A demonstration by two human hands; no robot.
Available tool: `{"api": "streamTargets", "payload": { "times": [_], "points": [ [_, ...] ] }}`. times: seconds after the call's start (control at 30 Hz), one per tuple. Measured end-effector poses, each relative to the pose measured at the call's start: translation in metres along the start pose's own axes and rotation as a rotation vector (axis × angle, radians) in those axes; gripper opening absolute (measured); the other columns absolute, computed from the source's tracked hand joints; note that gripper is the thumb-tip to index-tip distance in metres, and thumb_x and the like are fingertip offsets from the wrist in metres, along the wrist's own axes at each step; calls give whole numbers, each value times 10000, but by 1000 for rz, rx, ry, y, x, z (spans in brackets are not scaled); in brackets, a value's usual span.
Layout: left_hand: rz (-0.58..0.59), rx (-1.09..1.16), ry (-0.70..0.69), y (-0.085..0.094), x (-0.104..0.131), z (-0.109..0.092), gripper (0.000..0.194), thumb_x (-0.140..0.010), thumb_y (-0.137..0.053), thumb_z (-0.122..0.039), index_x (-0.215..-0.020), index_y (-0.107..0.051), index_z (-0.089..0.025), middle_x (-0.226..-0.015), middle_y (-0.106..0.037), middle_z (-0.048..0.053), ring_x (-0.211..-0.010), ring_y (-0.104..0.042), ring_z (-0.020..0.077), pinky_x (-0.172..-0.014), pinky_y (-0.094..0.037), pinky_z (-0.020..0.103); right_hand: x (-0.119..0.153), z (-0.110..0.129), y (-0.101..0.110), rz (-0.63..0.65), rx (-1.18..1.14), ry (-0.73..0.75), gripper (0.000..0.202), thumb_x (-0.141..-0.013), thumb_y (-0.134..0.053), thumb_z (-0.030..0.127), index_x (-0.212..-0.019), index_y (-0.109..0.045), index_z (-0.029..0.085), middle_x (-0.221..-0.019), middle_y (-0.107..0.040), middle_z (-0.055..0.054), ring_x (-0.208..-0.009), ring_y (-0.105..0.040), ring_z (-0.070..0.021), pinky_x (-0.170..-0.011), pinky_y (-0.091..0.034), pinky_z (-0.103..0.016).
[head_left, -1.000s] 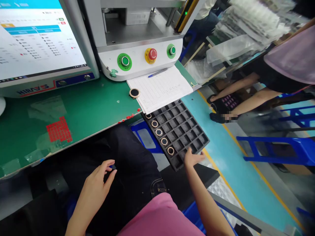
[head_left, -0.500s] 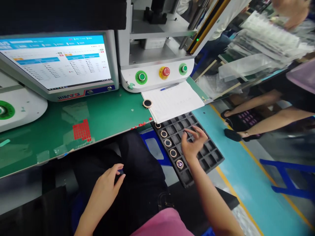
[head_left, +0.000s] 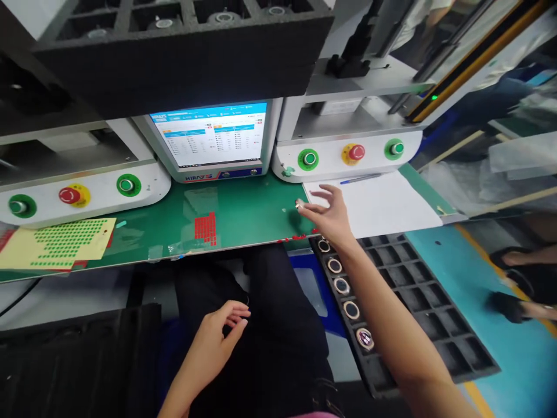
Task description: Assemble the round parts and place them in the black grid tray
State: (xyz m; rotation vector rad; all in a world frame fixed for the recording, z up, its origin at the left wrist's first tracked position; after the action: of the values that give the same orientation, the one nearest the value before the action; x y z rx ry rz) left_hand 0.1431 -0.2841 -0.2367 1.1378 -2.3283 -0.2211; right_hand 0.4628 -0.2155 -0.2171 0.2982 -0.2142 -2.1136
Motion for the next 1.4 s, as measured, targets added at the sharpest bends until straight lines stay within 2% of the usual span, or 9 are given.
{"api": "streamTargets", "payload": {
  "times": [0.1,0.17,0.3,0.43,0.57,0.7,0.8,1.23,1.4],
  "points": [
    [115,393,24,-18,-6,-15,228,-889,-633,-372,-968,-705,-171,-916,-789,95,-824,-731,181,-783,-575,291,47,27,-27,216,-240,-17,685,-799,-548,691,-1283,-428,221,-1245,-635,-169,-970,-718,-261,-879,-576,-501],
    [191,706,-6,-31,-10,-33,329,-867,-683,-448,-992,-718,-145,-923,-789,118,-783,-725,156,-732,-566,239,83,43,-49,365,-457,-62,719,-780,-593,725,-1287,-458,233,-1272,-640,-164,-959,-731,-250,-883,-587,-480],
    [223,1192,-33,-46,-12,-62,458,-736,-822,-481,-1037,-738,-146,-977,-773,99,-832,-724,142,-725,-587,197,138,66,-84,602,-972,-199,704,-738,-836,462,-1327,-486,296,-1321,-621,-94,-1047,-714,-190,-907,-589,-340],
    [108,1344,86,-51,-5,-57,391,-677,-881,-410,-909,-732,-132,-805,-730,29,-683,-694,94,-628,-599,164,152,79,-90,594,-976,-122,711,-757,-854,316,-1352,-467,341,-1315,-603,-71,-1092,-700,-194,-879,-602,-305],
    [-131,1201,-41,-26,2,-49,325,-664,-893,-364,-777,-678,-147,-678,-706,-8,-592,-674,94,-561,-588,161,154,96,-79,487,-849,19,654,-785,-832,280,-1337,-483,318,-1284,-601,-81,-1017,-720,-199,-909,-606,-374],
    [-331,818,-256,6,13,-55,226,-726,-849,-313,-739,-680,-163,-737,-760,35,-670,-728,155,-631,-621,231,158,117,-47,198,-620,225,562,-829,-723,51,-1294,-520,294,-1047,-676,-19,-884,-710,-143,-855,-616,-329],
    [-420,589,-361,21,22,-63,169,-754,-824,-273,-731,-689,-173,-685,-738,14,-626,-705,129,-604,-596,197,164,127,-39,128,-437,279,650,-796,-655,-74,-1313,-492,284,-902,-698,16,-847,-695,-131,-821,-600,-281],
    [-424,138,-680,34,41,-88,139,-803,-772,-145,-915,-704,-192,-826,-767,40,-741,-730,164,-679,-594,252,173,140,-32,130,-336,387,778,-759,-631,-149,-1381,-489,295,-1099,-643,-11,-867,-715,-114,-852,-615,-258],
    [-320,57,-720,34,40,-98,57,-861,-709,-150,-908,-696,-177,-844,-762,65,-760,-733,165,-695,-608,255,166,137,-39,348,-300,357,724,-800,-625,-95,-1366,-499,337,-986,-627,-1,-874,-655,-135,-795,-602,-285]
  ]
}}
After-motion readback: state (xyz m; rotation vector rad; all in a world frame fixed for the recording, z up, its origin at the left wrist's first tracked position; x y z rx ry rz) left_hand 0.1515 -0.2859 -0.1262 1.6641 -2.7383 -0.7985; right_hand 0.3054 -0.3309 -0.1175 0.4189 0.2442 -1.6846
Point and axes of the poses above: each hand's wrist, its own x-axis away from the middle knuckle, its own y-axis out of the back of the hand, z = x × y, the point moved 9 cm from there along -x, towards the middle knuckle
